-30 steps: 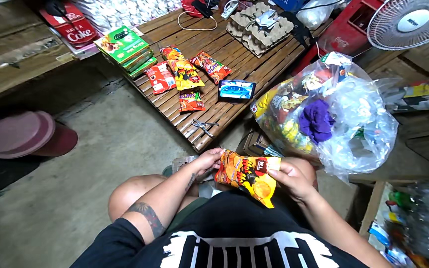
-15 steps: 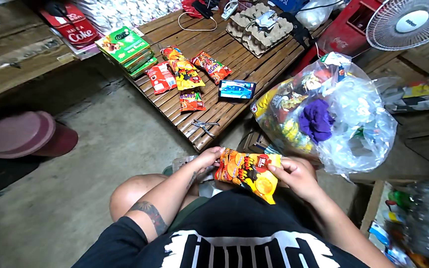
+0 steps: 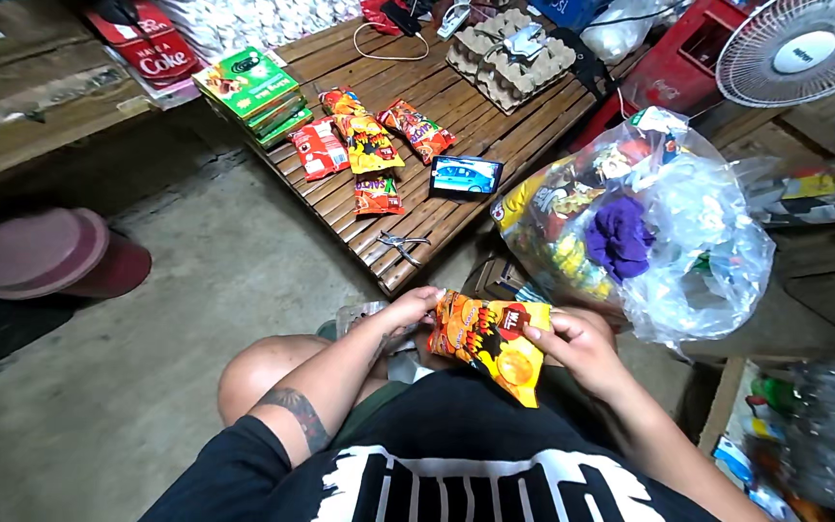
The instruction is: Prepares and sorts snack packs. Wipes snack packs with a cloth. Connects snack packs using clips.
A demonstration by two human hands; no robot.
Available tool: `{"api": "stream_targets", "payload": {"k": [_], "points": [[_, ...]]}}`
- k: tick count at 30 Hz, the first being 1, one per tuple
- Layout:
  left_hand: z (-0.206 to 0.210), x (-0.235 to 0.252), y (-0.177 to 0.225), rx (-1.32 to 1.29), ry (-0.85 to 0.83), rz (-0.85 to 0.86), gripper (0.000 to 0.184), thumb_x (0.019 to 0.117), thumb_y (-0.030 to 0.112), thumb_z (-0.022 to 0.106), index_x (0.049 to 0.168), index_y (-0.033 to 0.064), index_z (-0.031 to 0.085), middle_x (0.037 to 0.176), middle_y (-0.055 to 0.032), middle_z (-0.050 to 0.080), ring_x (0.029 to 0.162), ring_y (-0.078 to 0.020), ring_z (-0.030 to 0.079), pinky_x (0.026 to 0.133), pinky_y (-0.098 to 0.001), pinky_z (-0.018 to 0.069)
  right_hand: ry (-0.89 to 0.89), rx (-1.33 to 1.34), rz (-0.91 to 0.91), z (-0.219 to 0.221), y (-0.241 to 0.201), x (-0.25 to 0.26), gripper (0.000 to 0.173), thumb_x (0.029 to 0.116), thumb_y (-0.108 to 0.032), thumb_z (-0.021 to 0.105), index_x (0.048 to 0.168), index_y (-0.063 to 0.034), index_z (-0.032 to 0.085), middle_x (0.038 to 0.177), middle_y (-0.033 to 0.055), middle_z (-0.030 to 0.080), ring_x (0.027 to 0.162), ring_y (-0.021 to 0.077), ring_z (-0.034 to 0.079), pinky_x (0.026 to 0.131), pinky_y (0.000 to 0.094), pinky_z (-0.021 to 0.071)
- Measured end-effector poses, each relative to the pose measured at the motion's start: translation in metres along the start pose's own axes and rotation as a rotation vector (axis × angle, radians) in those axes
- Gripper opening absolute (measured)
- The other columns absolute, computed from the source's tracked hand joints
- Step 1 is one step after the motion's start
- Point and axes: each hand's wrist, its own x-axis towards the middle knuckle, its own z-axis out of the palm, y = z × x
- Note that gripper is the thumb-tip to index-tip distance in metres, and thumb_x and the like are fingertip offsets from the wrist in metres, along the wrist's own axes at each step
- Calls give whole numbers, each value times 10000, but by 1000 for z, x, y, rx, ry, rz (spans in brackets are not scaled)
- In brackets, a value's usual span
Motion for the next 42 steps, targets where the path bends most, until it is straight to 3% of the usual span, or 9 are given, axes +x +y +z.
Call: {"api": "stream_targets", "payload": {"k": [4,22,27,29,31,34,37,40,42], "points": [[2,1,-3,-33,4,14,315,1116,263,408,1252,18,552,1019,-62,619,847,-92,625,774,-279,547,44,252,134,11,-5,2,141,976,-127,607,927,-121,739,887,-40,754,804,43,711,760,236,604],[3,-3,1,15,6,-12,292,1108,291,440,1187,34,554,928,-25,617,795,-76,623,742,-258,535,14,316,193,15,-9,7,119,984,-141,616,965,-106,728,905,-11,764,827,62,725,784,253,613],[2,1,-6,259,-10,-52,325,1105,254,428,1281,20,568,1067,-90,652,904,-139,635,829,-325,528,129,330,178,9,-6,12,130,996,-124,580,985,-74,699,911,18,764,814,87,731,771,272,621],[0,1,-9,465,-154,-8,328,1067,214,493,1263,-15,620,1194,-191,654,1083,-265,635,985,-467,491,207,327,173,6,-5,18,137,1004,-126,557,994,-55,674,894,32,757,788,98,727,746,277,618],[7,-6,-7,558,-348,13,347,1060,267,527,1279,24,644,1235,-182,655,1128,-279,625,995,-502,477,259,303,156,5,-6,28,140,1020,-124,534,992,-50,649,877,30,743,777,97,718,747,277,613],[18,-20,1,472,-555,63,436,1059,330,537,1389,49,587,1329,-155,630,1225,-236,595,1061,-467,451,295,290,120,9,-8,47,146,1022,-107,525,988,-56,658,864,25,729,764,89,693,758,272,591],[19,-31,11,244,-649,252,607,1018,405,542,1467,1,482,1449,-161,546,1318,-191,530,1119,-380,410,280,296,77,24,-9,72,132,1027,-112,544,1043,-64,666,933,31,745,819,94,708,785,271,593],[16,-35,18,-53,-587,405,989,830,716,659,1501,26,431,1471,-101,544,1323,-171,536,1071,-343,459,207,311,52,47,-6,102,168,1044,-160,548,1141,-61,644,1016,34,736,904,112,712,844,311,601],[10,-38,24,-257,-453,470,1107,762,769,693,1538,50,369,1454,-89,565,1317,-208,559,1058,-394,494,144,321,56,64,-2,123,206,1058,-208,543,1181,-65,625,1033,34,720,909,108,696,839,316,590]]}}
